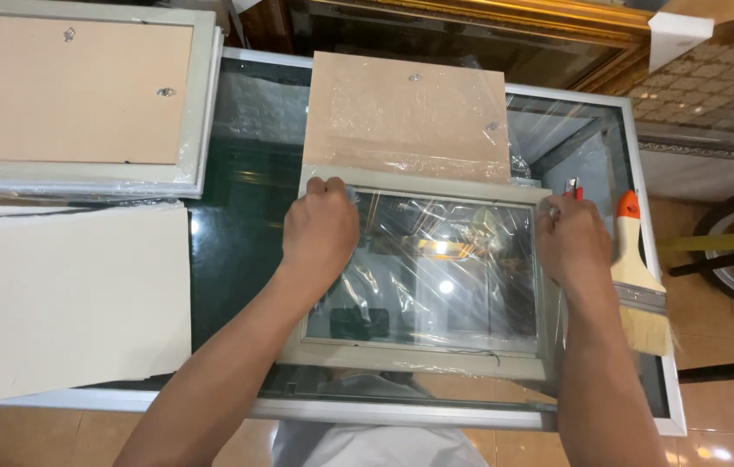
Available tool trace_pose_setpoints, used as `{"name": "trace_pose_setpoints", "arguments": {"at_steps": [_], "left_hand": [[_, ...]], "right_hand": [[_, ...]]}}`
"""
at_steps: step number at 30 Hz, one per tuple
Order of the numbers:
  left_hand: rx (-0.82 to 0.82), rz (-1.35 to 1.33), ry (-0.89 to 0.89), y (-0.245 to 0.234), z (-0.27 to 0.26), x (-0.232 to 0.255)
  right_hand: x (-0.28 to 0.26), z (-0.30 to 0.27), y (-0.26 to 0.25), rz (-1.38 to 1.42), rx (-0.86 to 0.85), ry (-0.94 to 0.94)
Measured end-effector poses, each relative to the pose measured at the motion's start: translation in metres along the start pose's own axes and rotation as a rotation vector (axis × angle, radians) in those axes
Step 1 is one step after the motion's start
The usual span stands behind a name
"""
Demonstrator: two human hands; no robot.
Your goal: Wiping the glass of a picture frame with a cloth.
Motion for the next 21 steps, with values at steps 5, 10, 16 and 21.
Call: {"name": "trace_pose_setpoints", "arguments": {"at_steps": [5, 10, 16, 21], "left_hand": [[-0.052, -0.113, 0.02, 0.007, 0.005, 0.026], [-0.097, -0.181, 0.05, 0.02, 0.007, 0.075], [-0.092, -0.281, 0.164, 0.049, 0.013, 0.138], [0.034, -0.368, 0.257, 0.068, 0.015, 0.19]], "right_hand": [[0.015, 0.011, 0.006, 0.063, 0.022, -0.04], [0.019, 0.011, 0.008, 0.072, 0.024, -0.06], [0.013, 0.0, -0.005, 0.23, 0.038, -0.051], [0.015, -0.001, -0.009, 0.213, 0.022, -0.097]]}}
Point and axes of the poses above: each hand's wrist, its own z-axis towards the middle knuckle, its own y-axis out of the palm, x = y × z, the point moved 3 cm from there along z, towards the middle knuckle, and after that the axes turned 3 degrees about z, right-handed, at the moved point
